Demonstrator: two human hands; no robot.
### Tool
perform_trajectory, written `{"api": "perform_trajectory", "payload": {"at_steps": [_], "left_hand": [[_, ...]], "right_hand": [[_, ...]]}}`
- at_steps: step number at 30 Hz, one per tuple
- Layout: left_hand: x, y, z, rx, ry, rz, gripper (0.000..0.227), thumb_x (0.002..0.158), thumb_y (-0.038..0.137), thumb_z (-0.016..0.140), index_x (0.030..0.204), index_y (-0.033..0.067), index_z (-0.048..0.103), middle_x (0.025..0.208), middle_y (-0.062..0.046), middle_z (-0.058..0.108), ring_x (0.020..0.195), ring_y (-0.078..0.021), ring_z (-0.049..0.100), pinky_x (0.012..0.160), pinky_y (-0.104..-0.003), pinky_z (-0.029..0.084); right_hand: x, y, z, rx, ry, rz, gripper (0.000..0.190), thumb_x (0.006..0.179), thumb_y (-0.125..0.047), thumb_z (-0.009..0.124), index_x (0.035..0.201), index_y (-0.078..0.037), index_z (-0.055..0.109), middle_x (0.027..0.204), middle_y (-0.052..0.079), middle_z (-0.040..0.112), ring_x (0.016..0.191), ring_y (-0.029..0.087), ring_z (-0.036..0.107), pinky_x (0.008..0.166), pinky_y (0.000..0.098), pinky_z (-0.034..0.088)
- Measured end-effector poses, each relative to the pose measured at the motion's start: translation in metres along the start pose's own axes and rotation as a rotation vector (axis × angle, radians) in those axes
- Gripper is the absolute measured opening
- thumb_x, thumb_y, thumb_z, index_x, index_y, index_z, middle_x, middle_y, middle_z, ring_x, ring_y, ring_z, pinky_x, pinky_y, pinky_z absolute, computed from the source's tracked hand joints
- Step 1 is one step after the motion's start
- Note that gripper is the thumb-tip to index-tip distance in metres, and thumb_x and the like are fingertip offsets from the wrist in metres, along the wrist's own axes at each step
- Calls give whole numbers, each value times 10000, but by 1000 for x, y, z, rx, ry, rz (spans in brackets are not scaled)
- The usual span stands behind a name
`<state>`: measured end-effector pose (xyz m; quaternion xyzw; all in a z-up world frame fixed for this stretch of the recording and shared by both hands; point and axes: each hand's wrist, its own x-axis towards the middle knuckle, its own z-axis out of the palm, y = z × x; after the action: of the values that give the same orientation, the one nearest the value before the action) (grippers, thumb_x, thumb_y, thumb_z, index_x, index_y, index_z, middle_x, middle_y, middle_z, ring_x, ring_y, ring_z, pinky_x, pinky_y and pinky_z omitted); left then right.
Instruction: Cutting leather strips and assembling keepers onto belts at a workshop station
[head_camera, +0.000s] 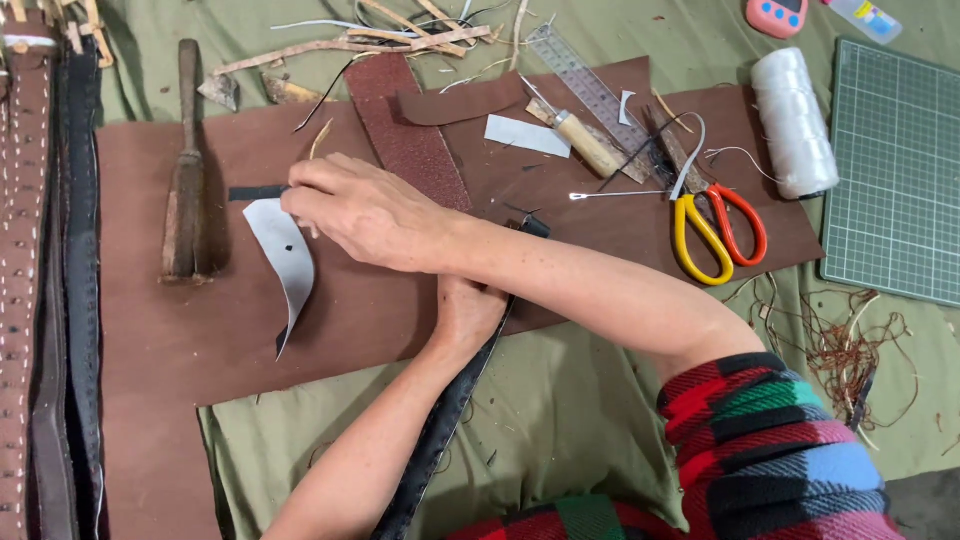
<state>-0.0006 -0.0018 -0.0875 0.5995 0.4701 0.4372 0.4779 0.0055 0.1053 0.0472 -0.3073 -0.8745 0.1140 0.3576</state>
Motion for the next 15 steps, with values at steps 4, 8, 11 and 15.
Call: {"api": "perform_trajectory", "payload": {"at_steps": [4, 8, 11, 15], "left_hand": [[-2, 0, -4, 21, 9, 1, 219, 846, 128, 712, 945, -63, 753, 861, -289, 719, 965, -481, 667, 619, -501, 432], [-5, -23, -1, 86, 38, -35, 181, 825, 151, 748, 922, 3, 788, 833, -221, 737, 961, -413, 693, 651, -512, 484], [-7, -32, -3, 130, 57, -59, 133, 811, 155, 773, 891, 60, 820, 779, -155, 752, 903, -362, 725, 696, -497, 552], [-7, -40, -5, 110, 46, -87, 169, 790, 160, 784, 929, 72, 822, 824, -153, 759, 970, -322, 726, 686, -512, 546]], "right_hand": [[-15, 13, -10, -33, 31, 20, 116, 1038, -233, 616, 1122, -168, 570, 1203, 77, 556, 1024, 335, 612, 845, 447, 551], [-27, 32, -1, 68, 0, 68, 137, 1011, -217, 642, 1130, -161, 604, 1213, 74, 600, 1064, 346, 639, 895, 458, 569], [-28, 36, 8, 114, 12, 77, 146, 1007, -198, 644, 1148, -171, 621, 1222, 65, 619, 1087, 343, 655, 914, 464, 571], [-27, 27, -15, 228, 60, 96, 160, 1064, -151, 537, 1200, -152, 620, 1265, 95, 617, 1155, 381, 643, 956, 487, 567]]}}
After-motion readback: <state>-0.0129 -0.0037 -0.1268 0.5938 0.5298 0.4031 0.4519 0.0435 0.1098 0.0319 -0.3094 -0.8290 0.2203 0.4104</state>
